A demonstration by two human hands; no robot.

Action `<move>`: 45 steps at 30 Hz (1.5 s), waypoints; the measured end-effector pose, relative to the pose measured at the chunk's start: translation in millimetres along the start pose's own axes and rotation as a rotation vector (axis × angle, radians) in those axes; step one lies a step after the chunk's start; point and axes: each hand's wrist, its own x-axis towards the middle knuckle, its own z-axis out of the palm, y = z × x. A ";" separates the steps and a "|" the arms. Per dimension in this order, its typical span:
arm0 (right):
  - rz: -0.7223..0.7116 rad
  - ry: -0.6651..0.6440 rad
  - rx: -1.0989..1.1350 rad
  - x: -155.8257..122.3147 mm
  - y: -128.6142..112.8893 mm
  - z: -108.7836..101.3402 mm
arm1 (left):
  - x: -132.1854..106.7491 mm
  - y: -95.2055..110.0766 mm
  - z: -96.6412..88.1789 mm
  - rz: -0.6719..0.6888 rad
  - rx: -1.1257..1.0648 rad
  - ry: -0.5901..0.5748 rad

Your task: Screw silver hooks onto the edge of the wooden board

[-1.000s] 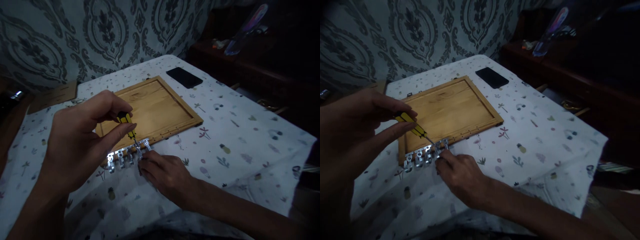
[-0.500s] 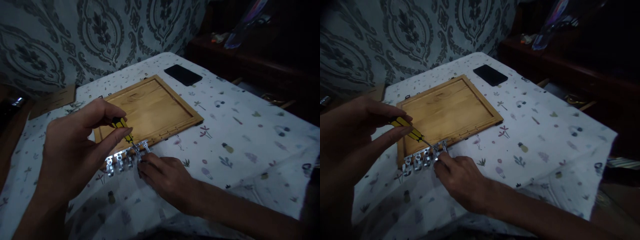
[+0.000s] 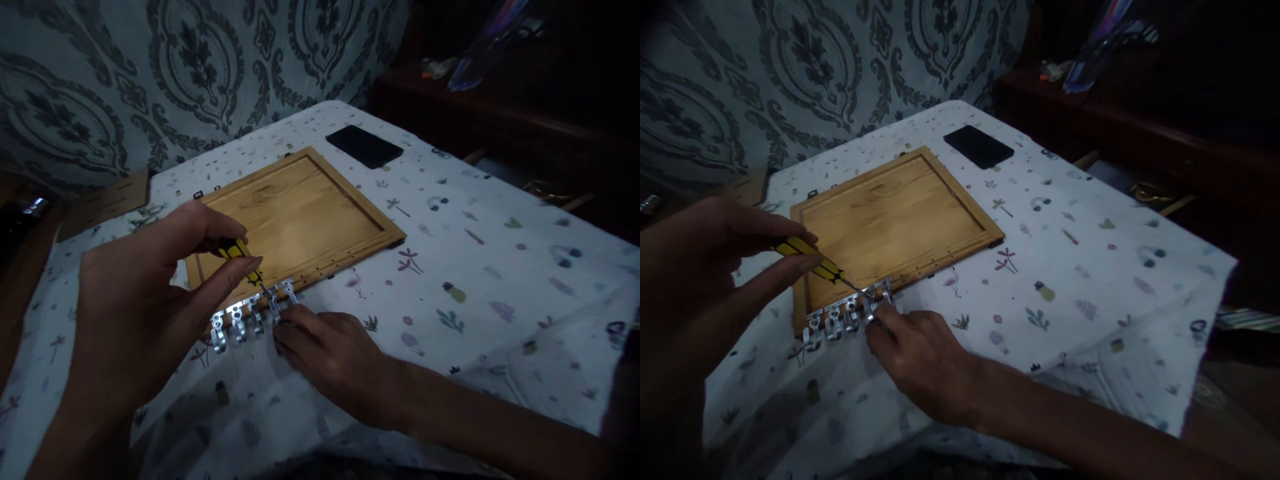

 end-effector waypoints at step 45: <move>-0.016 -0.005 0.035 -0.7 1.8 1.3 | 5.3 4.1 3.3 0.092 -0.077 0.018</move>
